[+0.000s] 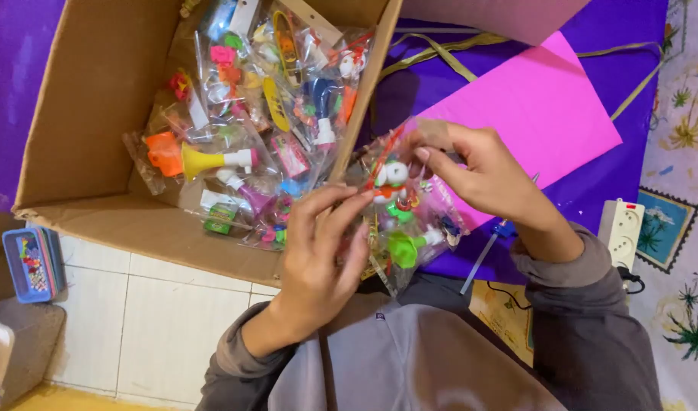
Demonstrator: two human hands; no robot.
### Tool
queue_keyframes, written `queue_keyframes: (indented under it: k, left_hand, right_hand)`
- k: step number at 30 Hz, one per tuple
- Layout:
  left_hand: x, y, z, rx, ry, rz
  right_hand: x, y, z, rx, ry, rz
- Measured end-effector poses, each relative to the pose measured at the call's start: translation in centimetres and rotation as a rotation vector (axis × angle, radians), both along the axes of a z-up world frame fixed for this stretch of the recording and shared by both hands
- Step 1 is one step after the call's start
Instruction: Sealing small plastic bags containing toys using a hot glue gun.
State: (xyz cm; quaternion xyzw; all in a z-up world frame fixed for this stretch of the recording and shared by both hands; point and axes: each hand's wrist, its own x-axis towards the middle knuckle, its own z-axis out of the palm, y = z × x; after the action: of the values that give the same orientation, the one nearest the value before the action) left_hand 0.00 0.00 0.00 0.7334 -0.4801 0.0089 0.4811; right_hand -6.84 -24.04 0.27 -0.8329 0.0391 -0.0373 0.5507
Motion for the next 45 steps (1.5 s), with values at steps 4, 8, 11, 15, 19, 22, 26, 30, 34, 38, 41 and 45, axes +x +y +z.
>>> queue_keyframes:
  k: [4,8,11,15,19,22,26,30,34,38,41,45]
  left_hand:
    - [-1.3,-2.7,-1.5,0.091,-0.063,-0.049]
    - [-2.4,-5.6,-6.0,0.211,-0.142,-0.028]
    - [-2.3,-7.0,-10.5,0.267,-0.195,-0.015]
    - [-1.6,-8.0,-12.4,0.441,0.031,-0.078]
    - [-0.6,-9.3,-11.5,0.557,0.130,-0.051]
    - [0.1,-10.3,-10.2,0.576,0.268,-0.033]
    - [-0.1,-11.2,-10.0,0.560,0.290,0.047]
    - [0.3,-11.4,-11.8,0.524,0.319,0.067]
    - [1.0,-10.7,-13.9,0.575,0.351,0.075]
    - [1.2,-10.7,-15.0,0.526,0.406,0.061]
    - [0.8,-10.8,-14.6,0.511,0.446,0.053]
    - [1.7,-10.8,-16.1,0.494,0.456,0.020]
  right_hand:
    - [-2.2,-0.3,-2.0,-0.073,0.069,-0.024]
    - [-4.0,0.0,-4.5,-0.050,0.079,-0.037]
    - [-6.2,0.4,-6.2,-0.083,0.063,-0.101]
    - [-10.8,-1.2,-8.5,-0.166,0.120,-0.272]
    - [-19.1,-4.7,-13.4,-0.528,0.305,-0.491]
    - [-23.5,-4.7,-17.9,-0.856,0.537,-0.523]
    - [-24.0,-3.2,-20.7,-0.826,0.622,-0.563]
    - [-24.7,-3.6,-24.9,-0.906,0.407,-0.695]
    - [-23.7,-4.3,-21.8,-0.664,0.294,-0.752]
    - [-22.8,-6.2,-20.4,-0.310,0.085,-0.807]
    - [-21.0,-7.0,-19.9,0.004,0.014,-0.746]
    - [-15.5,-6.4,-15.2,0.090,-0.013,-0.644]
